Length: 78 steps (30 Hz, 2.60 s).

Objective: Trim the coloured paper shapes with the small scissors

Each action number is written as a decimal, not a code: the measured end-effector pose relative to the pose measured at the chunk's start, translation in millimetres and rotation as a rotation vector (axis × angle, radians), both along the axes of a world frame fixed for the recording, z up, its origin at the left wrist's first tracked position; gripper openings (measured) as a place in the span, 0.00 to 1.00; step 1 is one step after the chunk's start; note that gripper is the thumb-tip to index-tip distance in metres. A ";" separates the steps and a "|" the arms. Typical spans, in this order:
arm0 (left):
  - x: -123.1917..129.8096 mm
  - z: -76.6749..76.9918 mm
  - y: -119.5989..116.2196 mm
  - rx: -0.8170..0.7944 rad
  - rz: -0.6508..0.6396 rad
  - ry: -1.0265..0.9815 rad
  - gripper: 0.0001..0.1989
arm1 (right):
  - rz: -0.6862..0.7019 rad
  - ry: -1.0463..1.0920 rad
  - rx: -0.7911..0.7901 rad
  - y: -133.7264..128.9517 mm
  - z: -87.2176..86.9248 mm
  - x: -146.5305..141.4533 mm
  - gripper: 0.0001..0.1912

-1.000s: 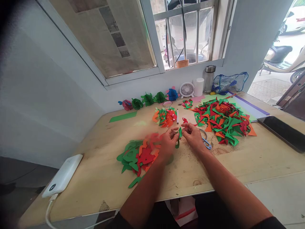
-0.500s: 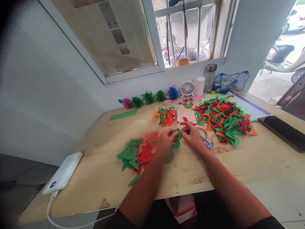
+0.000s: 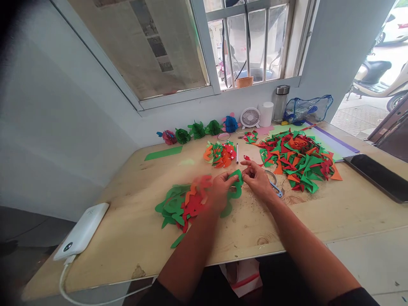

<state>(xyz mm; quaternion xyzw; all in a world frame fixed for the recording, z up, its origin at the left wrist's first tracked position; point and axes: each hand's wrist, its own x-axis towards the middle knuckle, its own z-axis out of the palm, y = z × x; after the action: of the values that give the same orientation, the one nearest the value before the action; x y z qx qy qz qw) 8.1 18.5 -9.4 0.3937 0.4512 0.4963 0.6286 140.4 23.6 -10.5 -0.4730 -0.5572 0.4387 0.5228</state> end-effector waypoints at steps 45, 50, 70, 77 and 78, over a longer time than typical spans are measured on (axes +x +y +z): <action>4.1 0.1 -1.7 -0.017 0.047 -0.028 0.09 | -0.221 -1.225 -0.129 15.4 -6.3 62.1 0.10; 4.2 2.2 -2.9 -0.014 0.045 -0.046 0.08 | -0.251 -1.205 -0.121 14.4 -6.0 60.4 0.08; 3.3 2.6 -2.1 -0.013 0.021 -0.031 0.09 | -0.279 -1.265 -0.124 11.7 -2.2 56.8 0.11; 3.3 2.1 -2.3 -0.008 0.024 -0.034 0.09 | -0.301 -1.286 -0.127 11.6 0.3 52.2 0.13; 3.3 2.3 -2.5 -0.007 0.022 -0.035 0.09 | -0.307 -1.287 -0.131 11.5 0.8 51.4 0.13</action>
<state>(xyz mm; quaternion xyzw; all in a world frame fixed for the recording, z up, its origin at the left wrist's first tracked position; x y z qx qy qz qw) 11.5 16.0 -7.1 0.3775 0.4461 0.5085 0.6324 191.8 35.1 -9.7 -0.7455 -0.6565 0.0224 0.1126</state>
